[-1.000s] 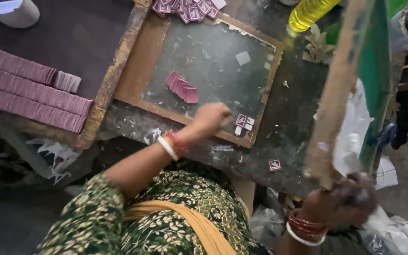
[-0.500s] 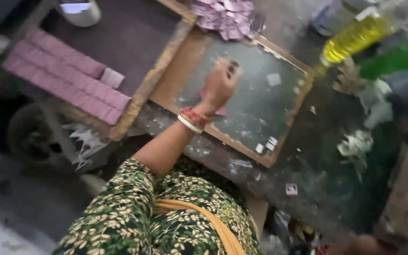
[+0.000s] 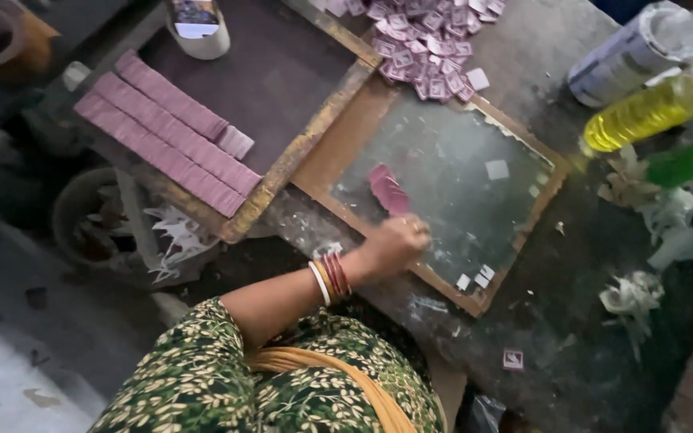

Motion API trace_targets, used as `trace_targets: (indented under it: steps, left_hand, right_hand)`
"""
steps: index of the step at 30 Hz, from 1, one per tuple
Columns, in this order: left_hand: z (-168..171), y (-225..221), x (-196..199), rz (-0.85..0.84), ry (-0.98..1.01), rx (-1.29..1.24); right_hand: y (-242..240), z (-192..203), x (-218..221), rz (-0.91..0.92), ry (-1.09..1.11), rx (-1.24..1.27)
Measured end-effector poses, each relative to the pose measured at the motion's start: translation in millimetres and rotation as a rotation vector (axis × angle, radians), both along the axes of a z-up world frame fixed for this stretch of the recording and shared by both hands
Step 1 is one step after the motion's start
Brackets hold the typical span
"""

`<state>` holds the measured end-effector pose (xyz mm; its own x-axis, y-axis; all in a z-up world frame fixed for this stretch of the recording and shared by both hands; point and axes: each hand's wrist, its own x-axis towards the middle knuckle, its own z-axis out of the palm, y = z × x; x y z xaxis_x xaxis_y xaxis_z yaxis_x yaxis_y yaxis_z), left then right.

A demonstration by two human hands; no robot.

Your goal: Placing small labels on a glass plate and performing manual screen printing using a frame.

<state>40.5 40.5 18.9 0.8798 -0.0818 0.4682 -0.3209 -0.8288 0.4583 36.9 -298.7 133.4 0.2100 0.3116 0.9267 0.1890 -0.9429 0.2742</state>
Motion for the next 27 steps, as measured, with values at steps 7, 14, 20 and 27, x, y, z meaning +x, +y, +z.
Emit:
trace_targets:
  steps: [7, 14, 20, 27]
  left_hand:
    - [-35, -67, 44, -0.223, 0.094, -0.024]
    - [-19, -95, 56, -0.307, 0.173, 0.016]
    - [-4, -90, 51, -0.359, 0.167, -0.163]
    - [-8, -91, 34, -0.359, 0.164, -0.097]
  right_hand:
    - [-43, 35, -12, -0.325, -0.008, -0.19]
    - [-54, 32, -10, 0.22, 0.15, 0.598]
    - [-50, 45, -5, 0.211, 0.092, 0.5]
    - [-56, 13, -1, 0.276, 0.106, 0.638]
